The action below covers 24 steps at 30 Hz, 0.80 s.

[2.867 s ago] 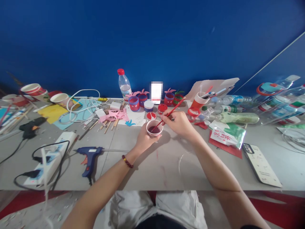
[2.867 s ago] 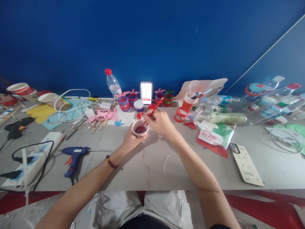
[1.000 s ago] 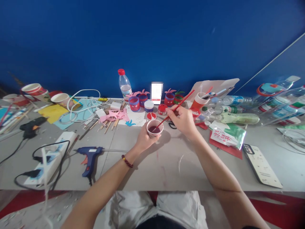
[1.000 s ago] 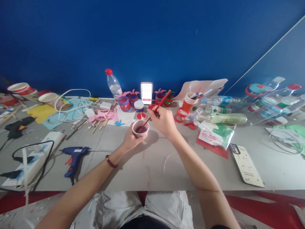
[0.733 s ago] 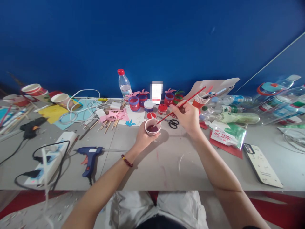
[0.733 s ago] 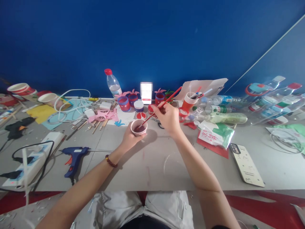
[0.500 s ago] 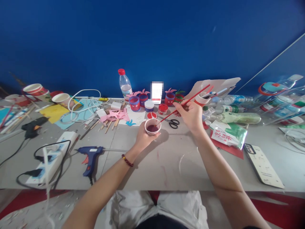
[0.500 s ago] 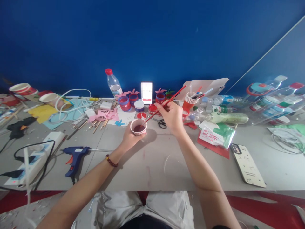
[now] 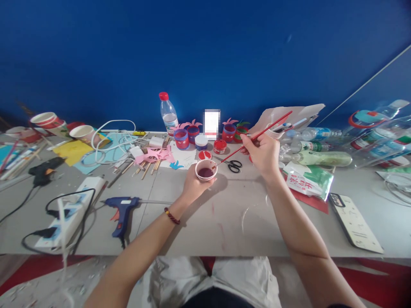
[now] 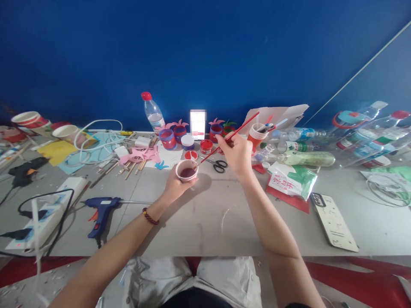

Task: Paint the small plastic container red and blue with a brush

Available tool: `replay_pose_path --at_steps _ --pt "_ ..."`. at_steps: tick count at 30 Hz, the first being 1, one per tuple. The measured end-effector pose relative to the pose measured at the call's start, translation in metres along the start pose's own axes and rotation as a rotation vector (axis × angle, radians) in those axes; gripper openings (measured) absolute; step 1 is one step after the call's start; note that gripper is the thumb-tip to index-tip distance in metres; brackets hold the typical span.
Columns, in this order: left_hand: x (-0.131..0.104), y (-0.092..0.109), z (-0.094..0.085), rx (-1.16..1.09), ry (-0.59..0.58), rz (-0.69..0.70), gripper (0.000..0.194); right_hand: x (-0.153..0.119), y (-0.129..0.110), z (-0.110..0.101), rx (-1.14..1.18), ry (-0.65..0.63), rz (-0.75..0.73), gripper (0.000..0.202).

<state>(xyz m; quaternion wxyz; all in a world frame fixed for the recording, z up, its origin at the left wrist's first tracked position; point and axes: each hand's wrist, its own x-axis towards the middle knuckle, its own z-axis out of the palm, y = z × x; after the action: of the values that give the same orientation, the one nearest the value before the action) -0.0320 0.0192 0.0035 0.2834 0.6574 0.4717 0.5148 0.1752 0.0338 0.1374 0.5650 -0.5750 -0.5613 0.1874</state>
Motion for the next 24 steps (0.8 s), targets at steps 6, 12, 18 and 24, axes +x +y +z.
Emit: replay_pose_path --at_steps 6,12,18,24 --pt "-0.0002 0.0029 0.0000 0.001 0.005 -0.020 0.055 0.0015 0.0009 -0.0015 -0.011 0.005 0.009 0.027" --pt "0.0001 0.0009 -0.0005 -0.002 -0.005 -0.020 0.057 0.0015 -0.0008 -0.0025 -0.008 0.025 0.010 0.026" --pt "0.0002 -0.0006 0.0000 -0.002 -0.009 -0.006 0.057 0.0021 -0.0003 -0.0042 -0.029 0.045 -0.018 0.028" --pt "0.0005 -0.0006 -0.0007 0.009 -0.020 0.002 0.054 0.0025 0.0012 -0.0064 -0.053 0.059 -0.043 0.031"
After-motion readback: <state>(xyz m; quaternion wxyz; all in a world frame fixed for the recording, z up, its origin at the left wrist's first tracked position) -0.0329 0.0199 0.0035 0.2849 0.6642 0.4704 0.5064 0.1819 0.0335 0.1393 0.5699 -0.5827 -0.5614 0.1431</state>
